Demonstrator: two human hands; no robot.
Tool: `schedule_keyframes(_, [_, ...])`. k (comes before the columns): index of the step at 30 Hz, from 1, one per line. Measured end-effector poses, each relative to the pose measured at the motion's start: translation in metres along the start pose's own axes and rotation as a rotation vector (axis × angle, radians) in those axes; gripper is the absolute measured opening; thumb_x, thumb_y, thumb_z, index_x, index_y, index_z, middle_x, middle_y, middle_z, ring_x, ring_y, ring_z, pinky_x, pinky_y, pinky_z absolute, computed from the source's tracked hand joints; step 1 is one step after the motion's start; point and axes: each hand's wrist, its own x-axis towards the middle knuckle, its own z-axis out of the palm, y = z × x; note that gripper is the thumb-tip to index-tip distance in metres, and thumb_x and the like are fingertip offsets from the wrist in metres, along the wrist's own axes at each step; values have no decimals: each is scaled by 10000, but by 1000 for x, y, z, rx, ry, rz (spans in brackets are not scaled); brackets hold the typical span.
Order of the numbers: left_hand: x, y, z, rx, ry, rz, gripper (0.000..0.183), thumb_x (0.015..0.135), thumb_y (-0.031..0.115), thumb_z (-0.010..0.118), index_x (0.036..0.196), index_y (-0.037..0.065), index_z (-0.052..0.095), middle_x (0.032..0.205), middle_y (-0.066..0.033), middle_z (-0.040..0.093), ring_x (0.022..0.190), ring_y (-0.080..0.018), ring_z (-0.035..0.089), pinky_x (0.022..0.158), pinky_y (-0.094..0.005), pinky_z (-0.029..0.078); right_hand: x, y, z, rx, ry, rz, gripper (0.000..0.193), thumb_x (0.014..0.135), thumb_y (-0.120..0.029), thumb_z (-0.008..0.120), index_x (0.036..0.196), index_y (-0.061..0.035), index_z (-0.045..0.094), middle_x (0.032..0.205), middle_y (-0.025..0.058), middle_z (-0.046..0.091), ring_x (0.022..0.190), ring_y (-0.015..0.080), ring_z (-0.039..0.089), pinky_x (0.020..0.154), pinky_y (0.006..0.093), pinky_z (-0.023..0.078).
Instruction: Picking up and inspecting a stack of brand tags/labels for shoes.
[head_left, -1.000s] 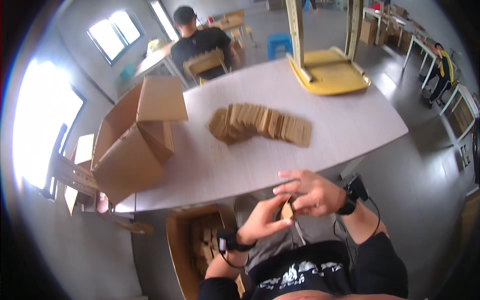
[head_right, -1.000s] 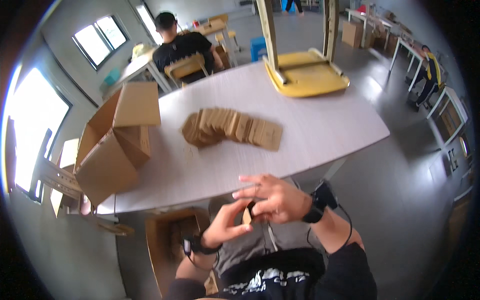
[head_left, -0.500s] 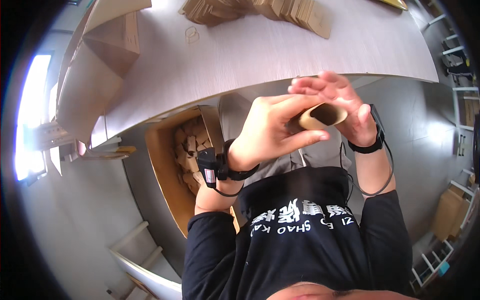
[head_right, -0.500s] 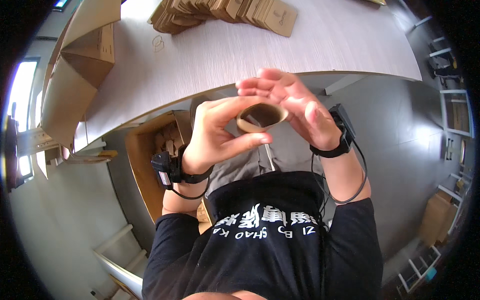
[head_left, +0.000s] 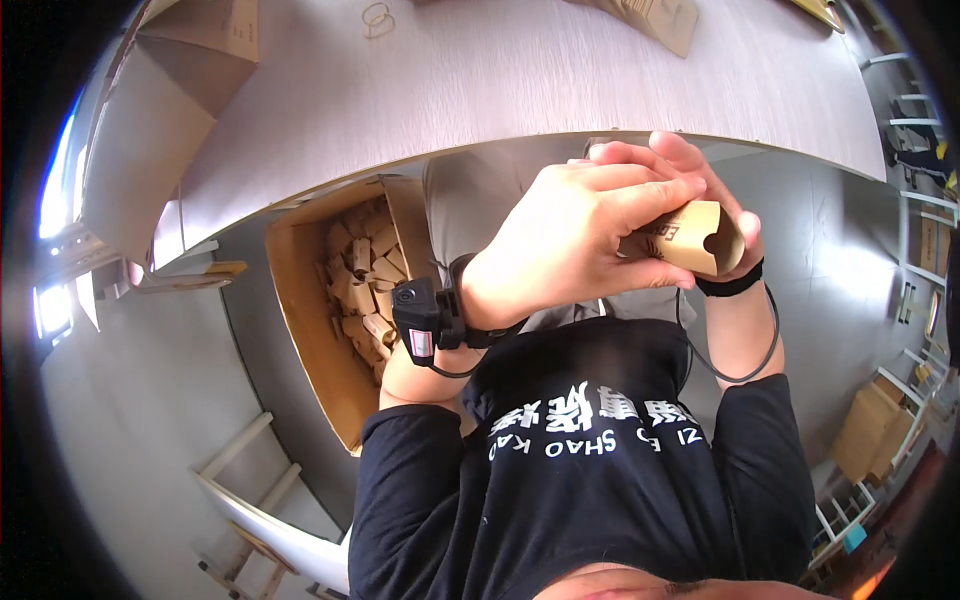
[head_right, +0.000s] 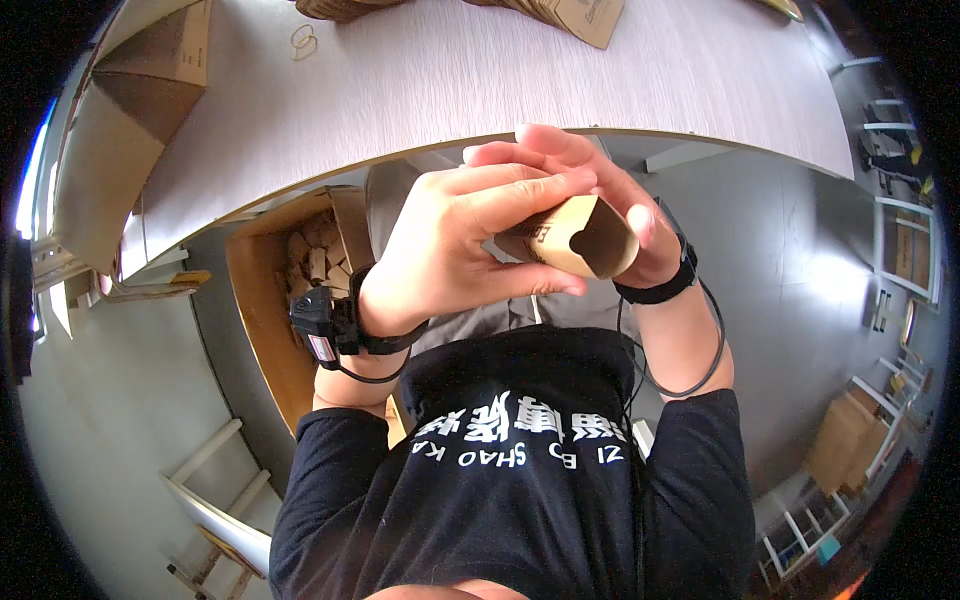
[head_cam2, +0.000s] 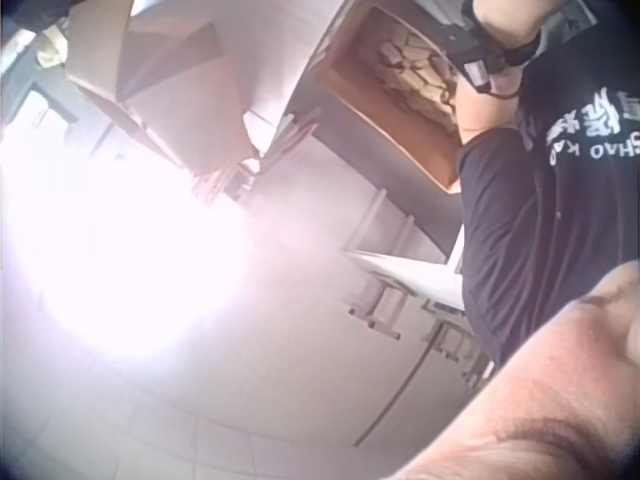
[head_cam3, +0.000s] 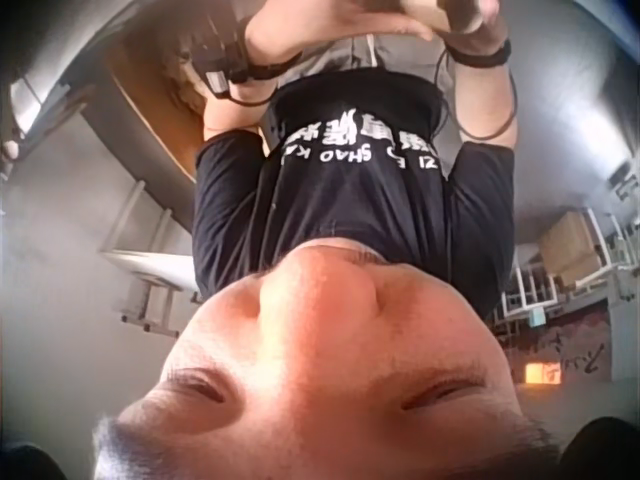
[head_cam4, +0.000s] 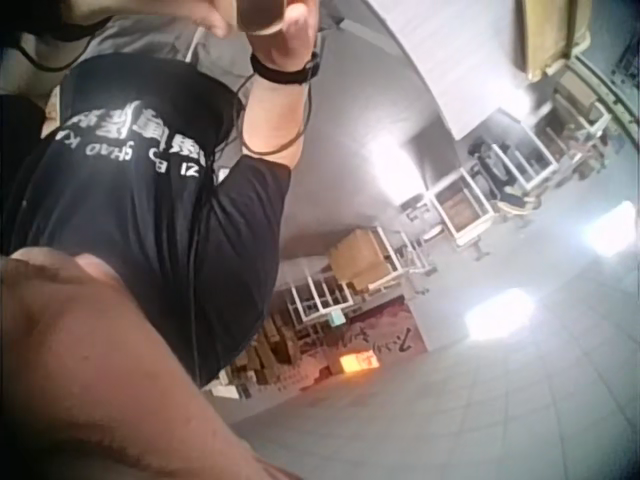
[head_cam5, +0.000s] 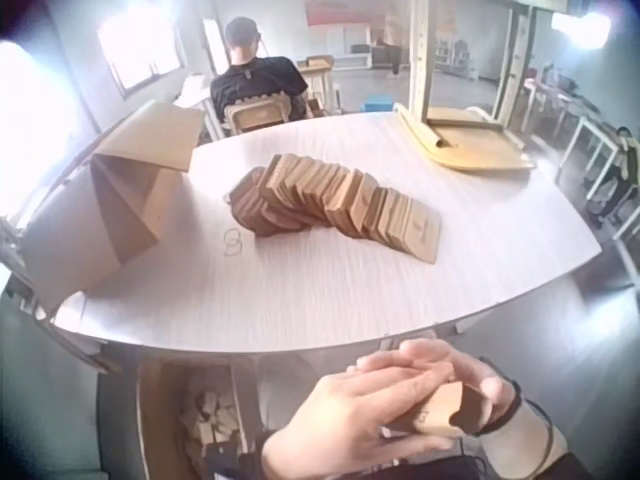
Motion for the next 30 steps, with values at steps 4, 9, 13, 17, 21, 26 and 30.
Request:
schedule_keyframes(4, [-3, -3, -1, 26, -56, 12, 694, 645, 345, 943, 1250, 98, 712, 1067, -112, 740, 948, -303, 736, 822, -380, 597, 2, -1, 0, -208, 54, -25, 629, 856, -118, 703, 1435, -54, 465, 1450, 295, 504, 1337, 353, 552, 1097, 456, 491])
schedule_keyframes(9, [-14, -11, -4, -197, -51, -85, 728, 667, 326, 966, 1264, 18, 685, 1065, -105, 747, 957, -217, 746, 859, -323, 582, 15, 8, 6, 49, 10, -53, 766, 848, -428, 782, 1452, -84, 461, 1466, 290, 497, 1317, 369, 578, 1081, 440, 507])
schedule_keyframes(13, [-20, -16, 0, -377, -75, -228, 796, 654, 308, 987, 1294, -24, 651, 1074, -92, 739, 987, -185, 728, 877, -305, 572, 17, 5, 4, -236, -2, -60, 753, 873, -398, 764, 1473, -75, 442, 1444, 263, 532, 1298, 312, 598, 1084, 406, 506])
schedule_keyframes(17, [-23, -18, 6, -342, 9, -256, 775, 645, 263, 991, 1270, -43, 650, 1097, -115, 725, 1003, -193, 713, 880, -312, 569, 20, -3, 10, -312, 121, 17, 577, 858, -116, 643, 1409, -53, 482, 1382, 212, 600, 1231, 240, 632, 1038, 359, 530])
schedule_keyframes(21, [-27, -22, 13, -39, 134, -86, 745, 642, 215, 979, 1273, -14, 658, 1076, -143, 722, 977, -234, 722, 857, -321, 566, 25, -2, 14, -380, 120, 46, 618, 811, 32, 496, 1423, -44, 457, 1393, 196, 595, 1161, 185, 638, 924, 298, 530])
schedule_keyframes(26, [-30, -25, 8, -160, 95, -102, 779, 667, 214, 967, 1321, -26, 620, 1089, -125, 719, 987, -215, 708, 878, -325, 554, 22, -2, 18, -308, 145, 78, 568, 925, -104, 575, 1469, -63, 417, 1422, 189, 562, 1277, 225, 565, 1037, 353, 471])
schedule_keyframes(30, [-35, -26, 12, -719, 61, -253, 794, 717, 195, 945, 1395, 20, 572, 1210, -117, 694, 1048, -199, 695, 849, -344, 587, 19, -21, 3, -910, 60, -349, 514, 933, -437, 729, 1326, -166, 539, 1459, 263, 504, 1372, 403, 487, 1064, 546, 452])
